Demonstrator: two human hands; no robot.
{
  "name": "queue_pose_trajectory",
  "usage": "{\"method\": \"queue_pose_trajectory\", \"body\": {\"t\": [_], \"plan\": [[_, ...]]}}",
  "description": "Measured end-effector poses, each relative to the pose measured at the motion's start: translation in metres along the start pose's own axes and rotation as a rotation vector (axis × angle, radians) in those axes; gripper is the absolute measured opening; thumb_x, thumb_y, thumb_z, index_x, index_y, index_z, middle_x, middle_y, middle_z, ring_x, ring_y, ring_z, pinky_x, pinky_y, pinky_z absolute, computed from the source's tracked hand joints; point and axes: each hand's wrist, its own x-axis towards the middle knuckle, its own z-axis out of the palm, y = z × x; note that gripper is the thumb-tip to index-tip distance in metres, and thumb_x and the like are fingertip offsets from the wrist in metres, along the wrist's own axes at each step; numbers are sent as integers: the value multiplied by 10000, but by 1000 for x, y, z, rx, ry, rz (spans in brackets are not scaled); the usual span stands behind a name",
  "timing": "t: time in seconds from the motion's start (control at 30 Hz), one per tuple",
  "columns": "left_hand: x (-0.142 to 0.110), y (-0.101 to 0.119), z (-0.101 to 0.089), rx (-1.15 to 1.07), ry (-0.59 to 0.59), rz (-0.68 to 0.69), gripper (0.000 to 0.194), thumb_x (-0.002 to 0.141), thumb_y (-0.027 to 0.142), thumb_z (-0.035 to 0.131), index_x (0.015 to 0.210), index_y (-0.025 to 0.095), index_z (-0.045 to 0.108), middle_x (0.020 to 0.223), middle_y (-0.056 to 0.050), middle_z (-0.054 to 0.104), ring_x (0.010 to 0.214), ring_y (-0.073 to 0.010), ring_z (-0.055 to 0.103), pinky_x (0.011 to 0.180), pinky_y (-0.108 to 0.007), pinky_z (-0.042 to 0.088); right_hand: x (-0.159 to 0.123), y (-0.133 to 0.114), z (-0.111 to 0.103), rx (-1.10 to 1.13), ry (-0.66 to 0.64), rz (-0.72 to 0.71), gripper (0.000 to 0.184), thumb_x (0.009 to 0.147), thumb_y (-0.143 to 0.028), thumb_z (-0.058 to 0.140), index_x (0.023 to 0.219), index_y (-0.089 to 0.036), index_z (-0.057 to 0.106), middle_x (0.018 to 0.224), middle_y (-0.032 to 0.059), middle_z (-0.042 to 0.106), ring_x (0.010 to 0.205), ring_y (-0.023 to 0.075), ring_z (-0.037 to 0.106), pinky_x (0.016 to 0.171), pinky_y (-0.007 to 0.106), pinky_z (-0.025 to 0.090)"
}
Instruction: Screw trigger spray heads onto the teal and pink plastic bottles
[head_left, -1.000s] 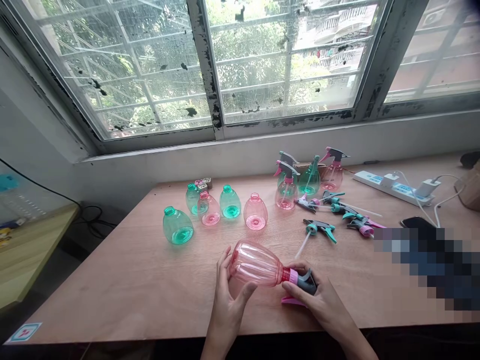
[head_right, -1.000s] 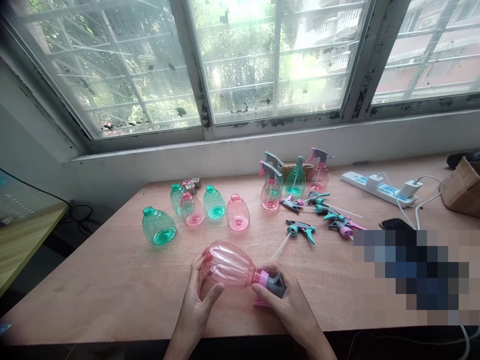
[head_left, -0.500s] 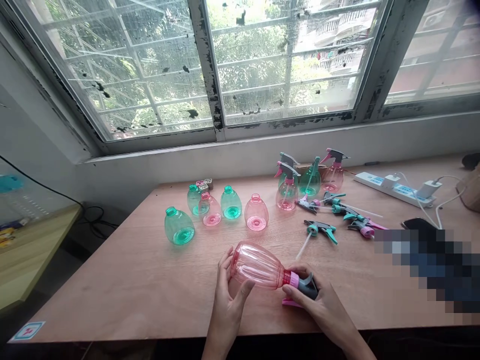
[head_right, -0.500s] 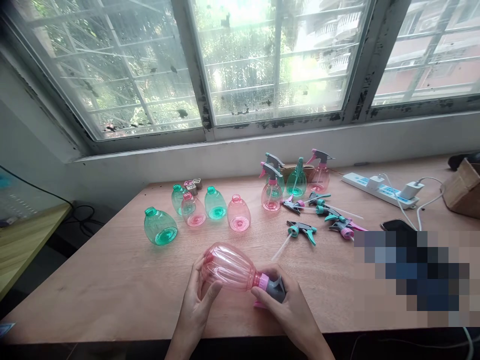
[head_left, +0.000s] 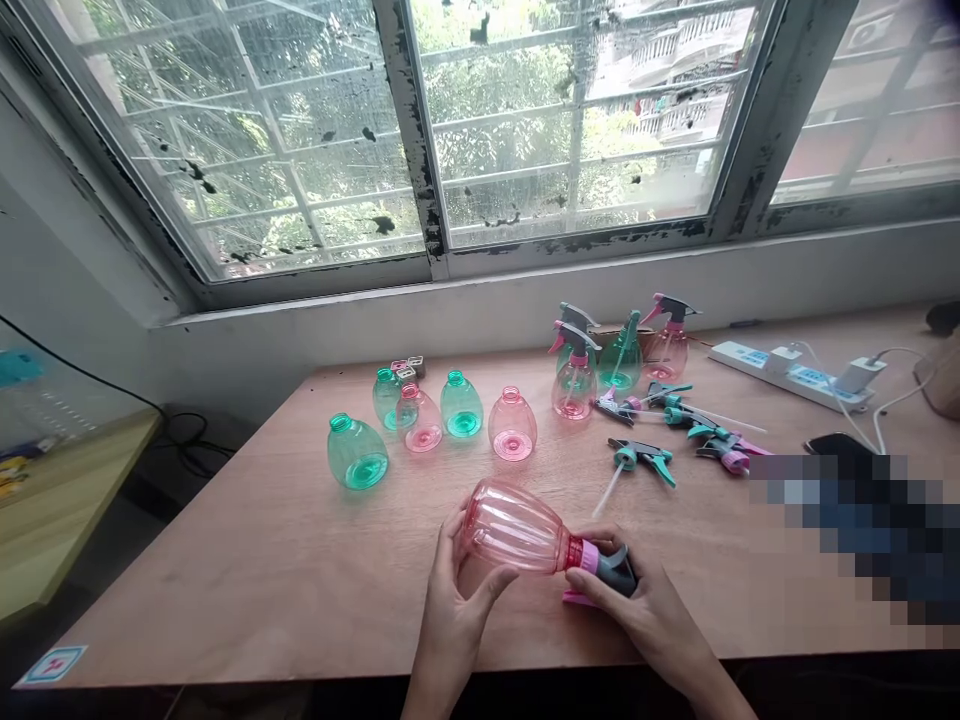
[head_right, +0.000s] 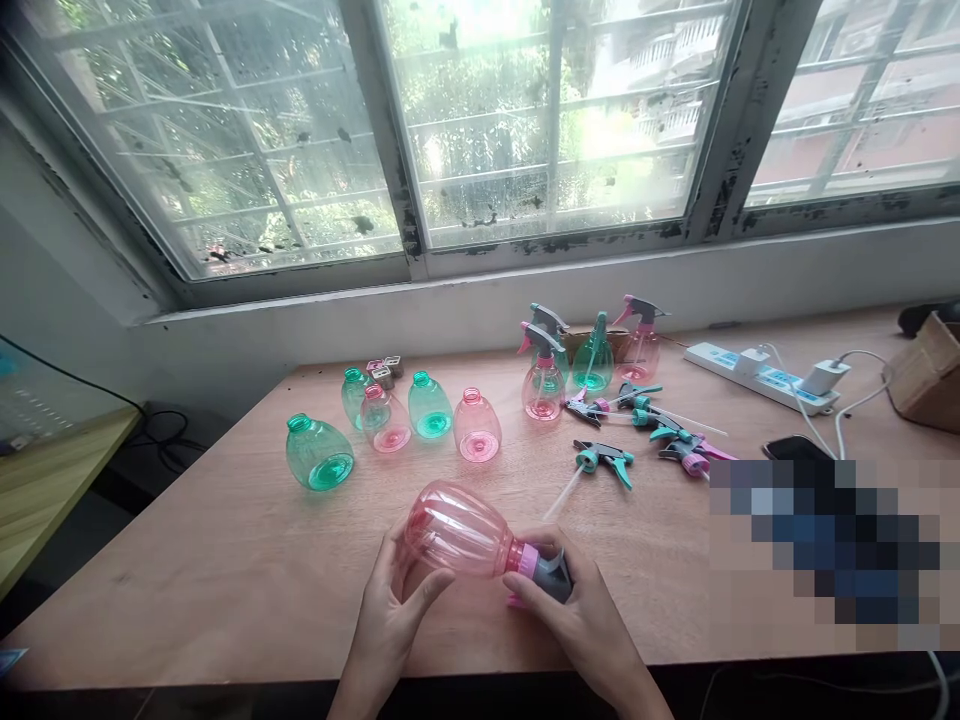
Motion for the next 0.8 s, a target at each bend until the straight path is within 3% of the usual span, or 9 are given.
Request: {"method": "queue_pose_trajectory", "body": {"t": [0.27, 0.53, 0.7, 0.8], "plan": [[2, 1, 2, 33, 107, -41, 534, 779, 425, 785, 1215, 212, 563, 1221, -109, 691, 1166, -305, 648, 1053, -451, 481, 1, 9, -5, -207, 9, -108, 309, 801, -407, 771, 1059, -250, 705, 1015, 45, 733, 965, 258, 656, 789, 315, 564], [3, 0, -2, 65, -26, 45, 650, 813, 328, 772, 1397, 319, 487, 1473, -51, 534, 1380, -289, 472, 1184, -439, 341, -3, -1, 2, 86, 66, 105, 398, 741, -491, 799, 1005, -208, 707, 776, -2, 663, 687, 190, 646, 640, 333, 634], [-2, 1, -1, 96, -64, 21, 748, 794, 347, 794, 1433, 299, 409, 1469, -73, 521, 1403, -300, 429, 1200, -484, 293, -3, -2, 3, 84, 32, 51, 359, 720, -481, 818, 942, -215, 728, 859, 29, 690, 767, 206, 643, 659, 317, 633], [-1, -1, 0, 12, -48, -8, 679, 841, 377, 743, 1420, 281, 402, 1419, -89, 557, 1364, -299, 476, 1178, -505, 325, -4, -3, 5, 58, 1, 36, 354, 716, -489, 818, 931, -220, 738, 908, 46, 706, 805, 218, 639, 678, 314, 633]]}}
